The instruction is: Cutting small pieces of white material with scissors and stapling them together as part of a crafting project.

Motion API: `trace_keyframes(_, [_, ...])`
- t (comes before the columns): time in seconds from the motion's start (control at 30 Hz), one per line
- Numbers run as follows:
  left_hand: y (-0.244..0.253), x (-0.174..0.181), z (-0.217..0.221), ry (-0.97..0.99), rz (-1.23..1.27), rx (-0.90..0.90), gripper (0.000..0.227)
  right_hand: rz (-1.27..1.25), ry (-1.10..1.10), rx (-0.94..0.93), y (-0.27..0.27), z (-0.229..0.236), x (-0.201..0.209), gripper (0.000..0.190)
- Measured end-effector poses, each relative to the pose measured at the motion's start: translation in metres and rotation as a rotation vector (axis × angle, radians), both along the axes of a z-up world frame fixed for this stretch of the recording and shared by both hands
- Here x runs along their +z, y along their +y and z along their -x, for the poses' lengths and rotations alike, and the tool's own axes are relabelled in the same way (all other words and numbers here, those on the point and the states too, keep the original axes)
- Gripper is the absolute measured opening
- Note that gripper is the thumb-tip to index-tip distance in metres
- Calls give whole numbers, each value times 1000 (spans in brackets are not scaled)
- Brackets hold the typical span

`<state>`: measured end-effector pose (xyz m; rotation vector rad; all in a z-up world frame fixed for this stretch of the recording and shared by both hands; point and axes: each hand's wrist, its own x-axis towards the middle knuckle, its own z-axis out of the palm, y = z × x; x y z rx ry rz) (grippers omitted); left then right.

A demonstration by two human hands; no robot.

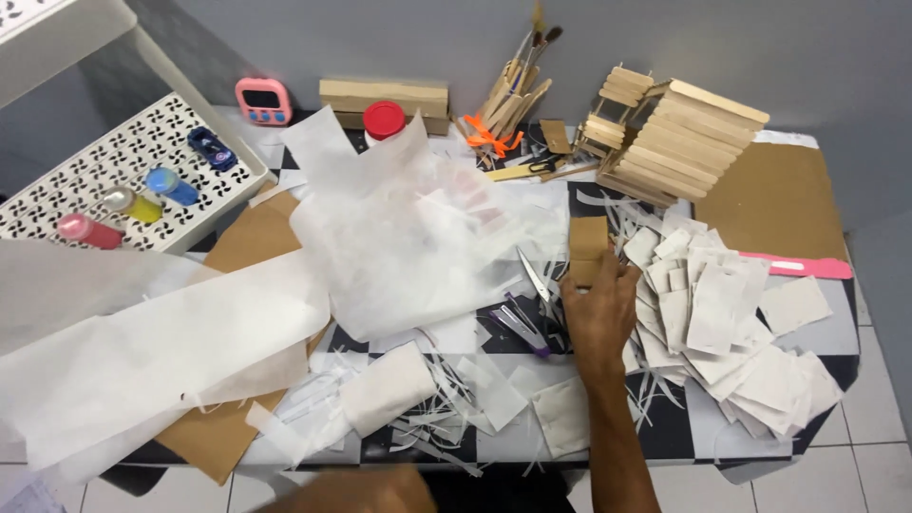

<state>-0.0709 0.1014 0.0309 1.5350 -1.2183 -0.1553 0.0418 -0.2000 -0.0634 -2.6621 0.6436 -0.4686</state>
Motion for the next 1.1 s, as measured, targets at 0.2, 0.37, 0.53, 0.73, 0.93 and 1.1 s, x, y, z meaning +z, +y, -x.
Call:
trace_keyframes(0.2, [36, -24, -128, -234, -194, 1051, 37, -248, -140, 74, 3, 7, 30, 38])
trace_keyframes(0.37, [41, 1, -199, 139, -278, 1382, 78, -469, -270, 258, 9, 7, 21, 20])
trace_keyframes(0.53, [49, -70, -253, 398, 69, 1168, 34, -874, -221, 424, 30, 3, 27, 17])
trace_keyframes(0.73, [-13, -36, -214, 385, 116, 865, 16, -1014, -249, 649, 50, -6, 45, 21])
trace_keyframes(0.93, [-56, 8, -179, 468, 194, 505, 22, -1067, -335, 706, 59, -11, 57, 20])
trace_keyframes(1.1, [-70, 27, -154, 478, 162, 504, 45, -1069, -372, 648, 63, -5, 60, 24])
